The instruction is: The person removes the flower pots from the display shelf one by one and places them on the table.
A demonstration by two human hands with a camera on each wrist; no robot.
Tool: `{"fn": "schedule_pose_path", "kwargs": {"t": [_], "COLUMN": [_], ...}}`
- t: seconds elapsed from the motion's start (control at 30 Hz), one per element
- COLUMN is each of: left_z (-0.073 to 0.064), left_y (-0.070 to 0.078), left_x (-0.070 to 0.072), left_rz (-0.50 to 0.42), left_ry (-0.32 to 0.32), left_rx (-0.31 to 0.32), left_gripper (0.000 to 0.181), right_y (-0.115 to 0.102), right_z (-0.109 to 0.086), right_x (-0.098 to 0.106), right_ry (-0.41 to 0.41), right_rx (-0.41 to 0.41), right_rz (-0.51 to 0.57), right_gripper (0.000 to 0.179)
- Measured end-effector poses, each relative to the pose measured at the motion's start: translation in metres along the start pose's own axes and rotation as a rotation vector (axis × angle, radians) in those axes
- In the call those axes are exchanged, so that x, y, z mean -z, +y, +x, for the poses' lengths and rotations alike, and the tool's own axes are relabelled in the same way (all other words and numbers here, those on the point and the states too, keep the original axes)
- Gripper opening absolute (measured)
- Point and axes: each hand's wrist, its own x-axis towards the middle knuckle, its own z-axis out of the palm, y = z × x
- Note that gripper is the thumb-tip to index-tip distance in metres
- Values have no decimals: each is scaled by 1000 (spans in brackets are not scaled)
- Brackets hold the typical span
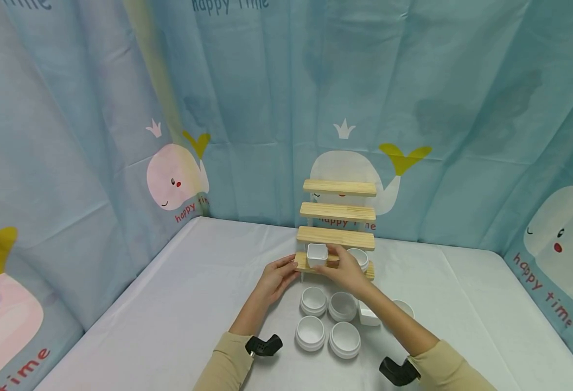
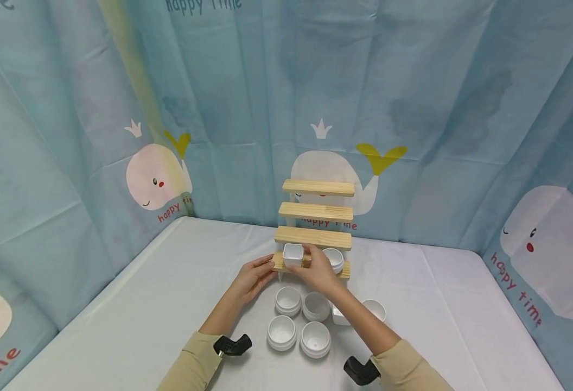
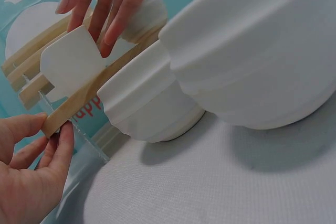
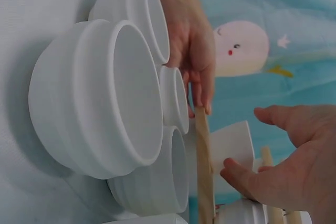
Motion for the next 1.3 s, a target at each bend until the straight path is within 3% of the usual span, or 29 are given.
{"fn": "schedule_pose_path", "kwargs": {"t": [0.27, 0.7, 1.3], "left_z": [-1, 1, 2], "left_y": [0, -1, -2], "left_x": [1, 1, 1], "left_rz": [-1, 0, -1], "left_ry": [1, -6, -6], "left_rx": [2, -10, -6], "left_gripper": [44, 45, 45], "right_y": [-1, 1, 2], "right_z": [6, 14, 20], "right_x": [-5, -10, -16], "right_ry": [17, 28, 84], "right_rx": [-50, -47, -72], "right_rz": [2, -1, -13], "right_gripper": [74, 76, 54]}}
